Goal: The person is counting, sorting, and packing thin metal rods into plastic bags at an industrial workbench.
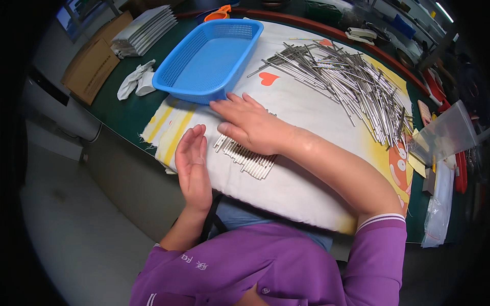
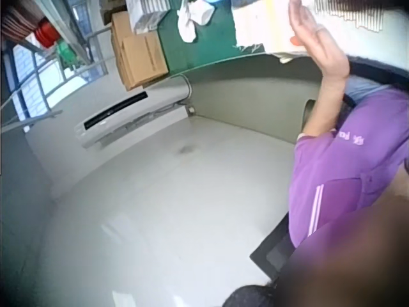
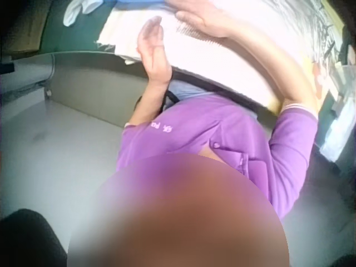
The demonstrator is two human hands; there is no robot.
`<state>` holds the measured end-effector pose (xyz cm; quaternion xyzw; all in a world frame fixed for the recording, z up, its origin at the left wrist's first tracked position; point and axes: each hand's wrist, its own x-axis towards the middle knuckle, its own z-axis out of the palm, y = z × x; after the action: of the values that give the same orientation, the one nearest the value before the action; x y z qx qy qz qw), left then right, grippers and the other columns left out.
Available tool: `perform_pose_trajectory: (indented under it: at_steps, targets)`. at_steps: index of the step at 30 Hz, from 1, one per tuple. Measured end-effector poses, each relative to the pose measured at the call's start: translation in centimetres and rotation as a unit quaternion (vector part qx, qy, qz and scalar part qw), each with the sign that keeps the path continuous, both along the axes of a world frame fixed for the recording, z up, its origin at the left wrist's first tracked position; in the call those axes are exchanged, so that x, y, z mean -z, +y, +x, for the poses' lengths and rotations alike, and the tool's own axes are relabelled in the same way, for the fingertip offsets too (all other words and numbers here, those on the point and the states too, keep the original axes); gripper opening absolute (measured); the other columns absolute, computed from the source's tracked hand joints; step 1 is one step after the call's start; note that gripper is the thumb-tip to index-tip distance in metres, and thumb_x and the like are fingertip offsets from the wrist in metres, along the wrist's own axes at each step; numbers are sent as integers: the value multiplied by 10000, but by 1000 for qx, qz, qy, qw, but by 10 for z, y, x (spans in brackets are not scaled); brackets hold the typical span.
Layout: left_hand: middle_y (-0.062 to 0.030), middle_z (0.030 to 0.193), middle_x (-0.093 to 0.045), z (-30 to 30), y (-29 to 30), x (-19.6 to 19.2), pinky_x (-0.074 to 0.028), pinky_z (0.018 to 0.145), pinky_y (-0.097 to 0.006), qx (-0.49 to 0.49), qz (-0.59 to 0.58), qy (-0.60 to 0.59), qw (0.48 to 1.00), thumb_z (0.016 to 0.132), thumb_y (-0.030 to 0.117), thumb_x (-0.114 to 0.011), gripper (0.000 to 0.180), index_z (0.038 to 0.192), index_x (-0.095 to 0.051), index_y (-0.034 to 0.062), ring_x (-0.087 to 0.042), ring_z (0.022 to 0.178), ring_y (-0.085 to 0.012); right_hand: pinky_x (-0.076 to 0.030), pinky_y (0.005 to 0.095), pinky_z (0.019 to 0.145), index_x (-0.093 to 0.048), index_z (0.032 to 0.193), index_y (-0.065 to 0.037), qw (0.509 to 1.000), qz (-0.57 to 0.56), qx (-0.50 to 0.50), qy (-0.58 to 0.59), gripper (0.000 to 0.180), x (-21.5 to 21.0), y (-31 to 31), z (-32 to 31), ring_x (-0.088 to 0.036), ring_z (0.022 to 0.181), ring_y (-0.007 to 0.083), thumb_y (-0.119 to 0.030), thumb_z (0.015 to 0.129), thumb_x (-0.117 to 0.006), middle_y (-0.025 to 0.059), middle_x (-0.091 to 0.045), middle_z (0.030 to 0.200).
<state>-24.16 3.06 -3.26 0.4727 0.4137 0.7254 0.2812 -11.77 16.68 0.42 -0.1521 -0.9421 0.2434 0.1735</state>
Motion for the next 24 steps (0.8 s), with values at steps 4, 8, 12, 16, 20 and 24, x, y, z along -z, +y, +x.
perform_pose_trajectory:
  at_steps: [4, 8, 12, 16, 20, 24]
  targets:
    - [-183, 1335, -333, -12, -6, -2, -199, 1069, -428, 14, -9, -87, 996, 792, -65, -288, 514, 1305, -260, -42, -298, 1282, -288, -145, 486, 1078, -375, 1321, -68, 998, 0, -29, -63, 515, -24, 22, 3, -247, 1310, 336, -363, 902, -413, 150, -323, 1388]
    - [-169, 1289, -393, -19, -11, -19, -278, 1015, -420, -76, -111, 115, 984, 780, -47, -393, 491, 1268, -337, -25, -369, 1220, -282, -136, 482, 1083, -333, 1353, -101, 984, 142, -25, -104, 572, 7, 6, 11, -226, 1323, 316, -406, 881, -436, 121, -307, 1405]
    - [-156, 1211, -460, -25, -10, -21, -328, 954, -417, -143, -130, 279, 941, 745, -14, -505, 435, 1177, -452, -13, -405, 1159, -325, -109, 484, 1087, -312, 1364, -110, 984, 127, -19, -125, 614, 0, -2, 27, -196, 1335, 314, -423, 857, -461, 109, -274, 1425]
    - [-156, 1152, -480, -25, -10, -18, -331, 943, -431, -135, -117, 394, 902, 729, -1, -555, 348, 1075, -525, -20, -388, 1160, -367, -105, 492, 1086, -317, 1363, -118, 982, 109, -18, -152, 630, -8, -16, 58, -200, 1335, 313, -409, 834, -495, 105, -257, 1433]
    - [-149, 1097, -492, -14, -9, -20, -321, 940, -456, -88, -146, 463, 870, 717, 46, -618, 262, 969, -579, -10, -361, 1177, -389, -103, 505, 1085, -321, 1364, -130, 980, 34, -31, -191, 652, -24, -25, 92, -200, 1336, 316, -286, 774, -549, 103, -263, 1430]
    - [-140, 1074, -499, -1, -1, -26, -318, 942, -456, -73, -138, 479, 864, 706, 78, -652, 285, 966, -577, -7, -353, 1181, -389, -100, 503, 1090, -349, 1350, -143, 983, -18, 4, -184, 795, -54, -33, 118, -199, 1337, 317, -77, 581, -543, 106, -272, 1425]
